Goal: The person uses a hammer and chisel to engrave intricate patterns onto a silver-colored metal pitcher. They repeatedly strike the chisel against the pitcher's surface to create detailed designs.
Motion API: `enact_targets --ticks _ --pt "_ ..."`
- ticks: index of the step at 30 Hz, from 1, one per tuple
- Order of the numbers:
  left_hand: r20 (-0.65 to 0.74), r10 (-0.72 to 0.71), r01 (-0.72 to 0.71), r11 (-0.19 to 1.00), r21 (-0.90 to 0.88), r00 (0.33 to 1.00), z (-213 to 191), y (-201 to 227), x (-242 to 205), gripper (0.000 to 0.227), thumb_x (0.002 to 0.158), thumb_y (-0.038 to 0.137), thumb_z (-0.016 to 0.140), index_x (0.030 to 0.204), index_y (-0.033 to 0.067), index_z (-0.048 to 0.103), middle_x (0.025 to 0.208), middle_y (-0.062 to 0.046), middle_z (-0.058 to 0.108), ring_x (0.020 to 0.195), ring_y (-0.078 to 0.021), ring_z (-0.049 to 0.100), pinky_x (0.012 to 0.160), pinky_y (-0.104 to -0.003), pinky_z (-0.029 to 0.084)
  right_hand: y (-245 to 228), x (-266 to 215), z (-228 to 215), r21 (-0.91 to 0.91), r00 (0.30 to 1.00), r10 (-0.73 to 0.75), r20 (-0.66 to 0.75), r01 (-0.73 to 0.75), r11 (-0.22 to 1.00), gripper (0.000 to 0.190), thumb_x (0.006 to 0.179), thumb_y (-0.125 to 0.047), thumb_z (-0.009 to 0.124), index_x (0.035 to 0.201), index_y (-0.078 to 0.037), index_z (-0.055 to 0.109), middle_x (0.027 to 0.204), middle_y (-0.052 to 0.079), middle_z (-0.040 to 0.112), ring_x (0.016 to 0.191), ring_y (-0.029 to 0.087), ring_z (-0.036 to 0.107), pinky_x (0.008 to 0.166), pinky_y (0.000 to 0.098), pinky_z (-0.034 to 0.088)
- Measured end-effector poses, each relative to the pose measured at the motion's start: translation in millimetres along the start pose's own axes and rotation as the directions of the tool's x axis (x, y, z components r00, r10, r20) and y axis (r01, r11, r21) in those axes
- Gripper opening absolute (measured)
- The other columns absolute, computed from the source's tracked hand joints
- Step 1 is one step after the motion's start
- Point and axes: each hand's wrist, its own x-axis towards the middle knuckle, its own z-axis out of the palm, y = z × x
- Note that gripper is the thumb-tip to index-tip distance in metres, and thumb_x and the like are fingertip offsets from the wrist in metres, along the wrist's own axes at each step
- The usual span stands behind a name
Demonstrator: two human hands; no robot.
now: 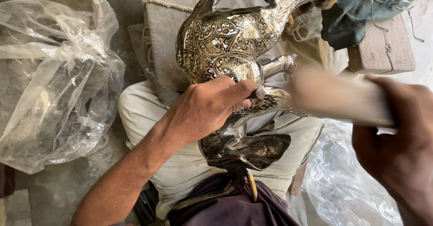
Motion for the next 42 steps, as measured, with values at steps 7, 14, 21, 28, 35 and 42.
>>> enact_targets --ticks 7,14,21,28,35,42 --pt "-0.017 0.114 -0.114 0.993 -0.005 0.993 9 -11 -2 0.070 0.107 0.021 0.072 0.158 0.0342 0.026 0.080 0.001 0.053 0.063 -0.0112 0.058 0.054 -0.024 0.059 -12 13 0 -0.221 0.999 -0.051 0.010 0.052 0.974 0.044 0.086 0.008 0.076 0.127 0.001 0.059 0.104 0.019 0.072 0.090 0.028 0.068 0.081 0.0432 0.054" --pt "-0.069 0.139 -0.139 0.990 0.007 0.988 16 -17 -8 0.097 0.108 0.018 0.071 0.167 0.0433 -0.002 0.083 0.003 0.052 0.065 -0.0084 0.056 0.056 -0.022 0.059 -8 6 3 -0.008 0.998 0.063 -0.011 -0.063 0.998 0.052 0.085 0.000 0.074 0.133 -0.001 0.056 0.106 0.015 0.071 0.097 0.024 0.071 0.086 0.0344 0.058" --pt "-0.006 0.169 -0.169 0.984 0.057 0.986 17 -18 -1 0.087 0.108 0.021 0.070 0.164 0.0374 0.006 0.076 0.002 0.050 0.060 -0.0114 0.055 0.053 -0.022 0.058 9 -11 20 0.055 0.995 0.092 -0.039 -0.090 0.994 0.034 0.097 0.002 0.070 0.129 0.002 0.060 0.107 0.019 0.071 0.093 0.025 0.073 0.080 0.0324 0.057" --pt "0.122 0.116 -0.128 0.988 0.090 0.986 8 -12 8 0.045 0.106 0.014 0.067 0.142 0.0248 0.042 0.073 0.000 0.057 0.063 -0.0106 0.065 0.049 -0.020 0.059 5 -6 22 0.196 0.984 0.160 -0.083 -0.141 0.970 0.044 0.086 0.001 0.074 0.126 0.002 0.055 0.108 0.017 0.070 0.102 0.023 0.071 0.092 0.0353 0.056" --pt "0.118 0.128 -0.136 0.988 0.067 0.985 4 -9 18 0.042 0.101 -0.002 0.057 0.137 0.0184 0.052 0.081 -0.005 0.068 0.061 -0.0142 0.069 0.045 -0.020 0.060 10 -12 19 0.311 0.948 0.319 0.000 -0.303 0.901 0.050 0.083 -0.002 0.073 0.126 0.006 0.050 0.109 0.015 0.072 0.094 0.021 0.072 0.084 0.0345 0.057" --pt "0.137 0.124 -0.131 0.991 0.041 0.983 -2 -4 23 0.041 0.102 0.006 0.062 0.140 0.0160 0.052 0.076 -0.007 0.067 0.063 -0.0164 0.071 0.049 -0.024 0.060 6 -20 37 0.645 0.923 0.375 -0.080 -0.239 0.725 0.061 0.082 -0.003 0.072 0.137 -0.001 0.045 0.111 0.010 0.069 0.106 0.019 0.069 0.099 0.0323 0.055"
